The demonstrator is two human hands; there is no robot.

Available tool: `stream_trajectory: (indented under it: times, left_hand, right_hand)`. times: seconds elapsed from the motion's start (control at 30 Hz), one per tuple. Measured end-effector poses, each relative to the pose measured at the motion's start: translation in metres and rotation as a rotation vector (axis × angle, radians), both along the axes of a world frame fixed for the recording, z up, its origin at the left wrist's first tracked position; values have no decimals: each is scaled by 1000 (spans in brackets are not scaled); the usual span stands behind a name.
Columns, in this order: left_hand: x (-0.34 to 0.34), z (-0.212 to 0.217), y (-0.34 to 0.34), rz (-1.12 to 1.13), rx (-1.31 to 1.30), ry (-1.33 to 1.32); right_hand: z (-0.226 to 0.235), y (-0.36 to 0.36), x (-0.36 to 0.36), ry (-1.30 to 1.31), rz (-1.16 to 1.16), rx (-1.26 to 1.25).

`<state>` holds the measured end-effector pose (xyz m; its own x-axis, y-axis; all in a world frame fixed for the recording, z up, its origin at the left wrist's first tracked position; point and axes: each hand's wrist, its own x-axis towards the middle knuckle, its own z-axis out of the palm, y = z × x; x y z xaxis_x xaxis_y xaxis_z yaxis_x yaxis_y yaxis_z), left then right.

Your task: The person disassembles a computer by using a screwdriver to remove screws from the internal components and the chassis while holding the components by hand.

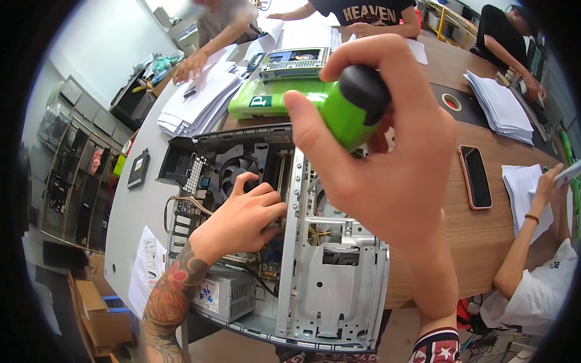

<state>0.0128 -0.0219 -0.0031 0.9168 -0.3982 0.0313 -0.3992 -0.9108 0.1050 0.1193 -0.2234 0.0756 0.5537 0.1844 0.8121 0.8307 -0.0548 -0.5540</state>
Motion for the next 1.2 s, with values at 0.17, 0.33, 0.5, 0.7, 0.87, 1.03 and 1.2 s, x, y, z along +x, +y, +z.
stream_trajectory:
  times: [0.17,0.33,0.5,0.7,0.87,1.03,1.2]
  left_hand:
    - [1,0,1,-24,6,2]
    - [-1,3,1,-7,-12,28]
    - [1,2,-1,6,23,60]
    - [2,1,-3,-10,11,43]
    - [0,-1,-2,-30,-20,22]
    - [1,-7,1,10,-39,-45]
    - [1,-5,-3,-40,-28,-22]
  right_hand:
    - [1,-2,0,-12,26,-42]
    - [-3,2,3,-38,48,2]
    - [-9,13,0,-73,43,49]
    - [-12,18,2,-148,38,32]
    - [-12,19,0,-127,61,-8]
    - [-9,46,2,66,424,38]
    - [9,85,26,426,946,-29]
